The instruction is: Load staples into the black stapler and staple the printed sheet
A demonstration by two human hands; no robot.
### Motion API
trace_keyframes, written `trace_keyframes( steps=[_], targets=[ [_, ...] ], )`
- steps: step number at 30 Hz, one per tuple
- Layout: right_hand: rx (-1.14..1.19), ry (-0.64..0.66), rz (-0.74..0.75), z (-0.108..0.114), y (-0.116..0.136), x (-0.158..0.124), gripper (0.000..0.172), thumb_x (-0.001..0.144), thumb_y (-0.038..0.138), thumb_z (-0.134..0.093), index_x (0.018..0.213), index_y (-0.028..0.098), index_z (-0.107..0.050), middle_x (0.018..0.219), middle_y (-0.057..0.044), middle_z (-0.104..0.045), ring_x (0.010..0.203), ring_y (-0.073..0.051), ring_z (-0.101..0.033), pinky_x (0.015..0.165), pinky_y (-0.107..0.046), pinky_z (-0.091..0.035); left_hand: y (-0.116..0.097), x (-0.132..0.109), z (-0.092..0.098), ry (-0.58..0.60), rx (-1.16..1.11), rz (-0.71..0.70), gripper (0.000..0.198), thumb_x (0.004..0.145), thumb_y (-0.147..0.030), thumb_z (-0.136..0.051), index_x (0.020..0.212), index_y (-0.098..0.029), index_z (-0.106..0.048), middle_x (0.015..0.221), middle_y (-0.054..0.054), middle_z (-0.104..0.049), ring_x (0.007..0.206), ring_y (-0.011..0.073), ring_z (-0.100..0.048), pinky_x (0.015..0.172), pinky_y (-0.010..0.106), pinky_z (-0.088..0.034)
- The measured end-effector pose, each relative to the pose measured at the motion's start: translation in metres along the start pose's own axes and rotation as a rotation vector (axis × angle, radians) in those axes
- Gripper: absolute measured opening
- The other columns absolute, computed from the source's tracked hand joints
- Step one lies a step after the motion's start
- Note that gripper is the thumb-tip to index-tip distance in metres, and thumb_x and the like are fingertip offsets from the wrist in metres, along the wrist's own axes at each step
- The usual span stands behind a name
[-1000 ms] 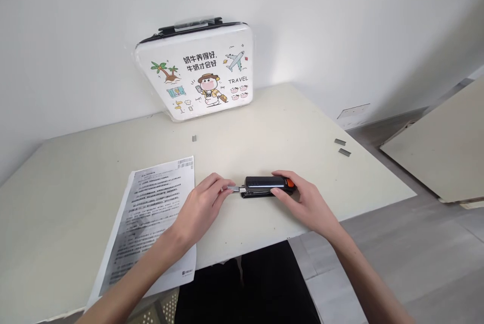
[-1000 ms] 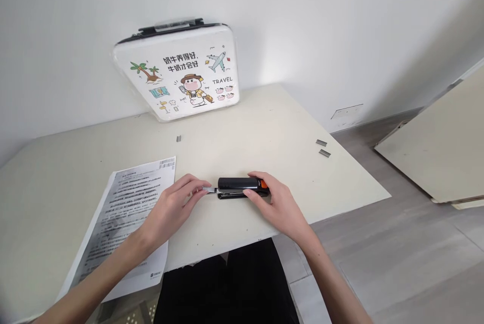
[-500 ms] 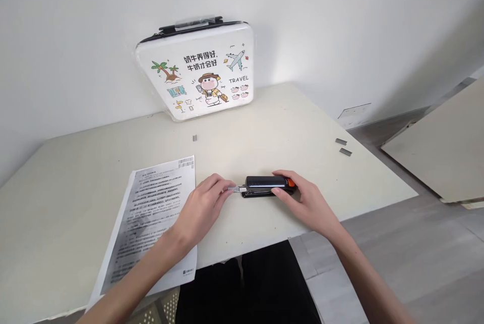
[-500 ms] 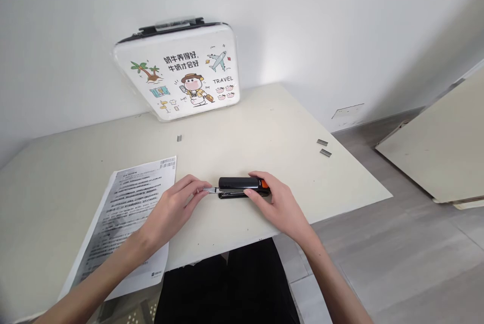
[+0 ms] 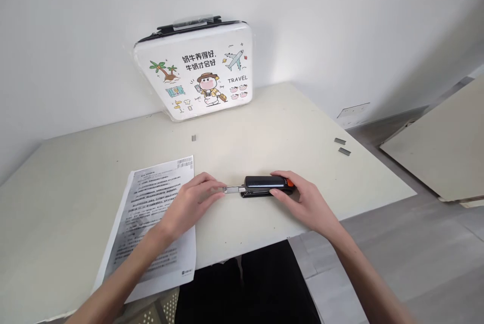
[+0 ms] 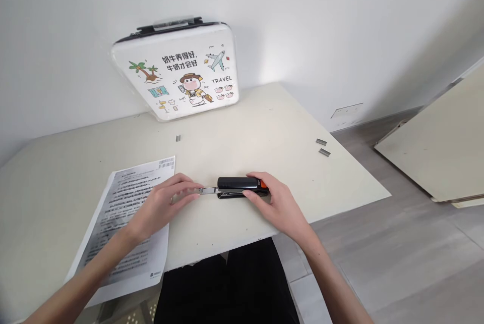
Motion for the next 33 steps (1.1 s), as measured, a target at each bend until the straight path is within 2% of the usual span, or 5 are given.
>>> trace_keyframes(
  steps=[14,23,26,30,33],
  targets=[
    [0.038,0.123,0.058,-0.003,0.005,0.003,0.033,0.1,0.054,-0.058,0.118,0.027,-0.065,0.112,-0.008,-0.073,0.097,-0.025,-0.066,0.078,-0.034,-0.058,-0.01,0.051,-0.049,0.288,-0.223,-0.25,0.033,0.098,-0.055,-0.066,0.093,-0.024,-0.076,0.098,0.006,-0.071,0.088,0.0208,-0.067,0.075,0.032,-0.054],
    [0.041,0.123,0.048,-0.006,0.005,0.001,0.033,0.1,0.054,-0.058,0.117,0.027,-0.066,0.114,-0.007,-0.073,0.1,-0.025,-0.067,0.083,-0.035,-0.057,-0.019,0.042,-0.039,0.249,-0.089,-0.323,0.035,0.103,-0.055,-0.057,0.1,-0.024,-0.074,0.095,0.006,-0.071,0.088,0.0207,-0.066,0.082,0.034,-0.052],
    [0.067,0.126,0.017,-0.007,0.005,-0.001,0.033,0.1,0.054,-0.059,0.118,0.028,-0.067,0.118,-0.007,-0.073,0.105,-0.026,-0.067,0.087,-0.037,-0.057,0.01,0.032,-0.004,0.101,0.02,-0.273,0.032,0.103,-0.054,-0.058,0.109,-0.025,-0.071,0.095,0.005,-0.072,0.091,0.0217,-0.066,0.087,0.037,-0.052],
    [0.082,0.117,0.009,-0.009,0.005,-0.004,0.033,0.099,0.054,-0.061,0.119,0.028,-0.067,0.121,-0.006,-0.073,0.109,-0.026,-0.066,0.093,-0.038,-0.056,0.096,0.011,0.069,-0.291,0.286,0.036,0.029,0.105,-0.044,-0.05,0.108,-0.021,-0.067,0.098,0.009,-0.066,0.093,0.0253,-0.061,0.092,0.043,-0.05],
    [0.078,0.117,-0.009,-0.011,0.004,-0.006,0.036,0.098,0.055,-0.061,0.121,0.028,-0.067,0.124,-0.008,-0.072,0.113,-0.027,-0.066,0.096,-0.04,-0.056,0.145,-0.001,0.088,-0.297,0.432,0.174,0.03,0.102,-0.043,-0.048,0.108,-0.019,-0.063,0.11,0.014,-0.061,0.108,0.032,-0.055,0.104,0.053,-0.043]
  ],
)
Point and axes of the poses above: each hand's wrist, its own x-axis towards the middle knuckle, its own z-axis out of the back of the hand, y = z × x, the point moved 8 cm from there along x, towards the middle knuckle
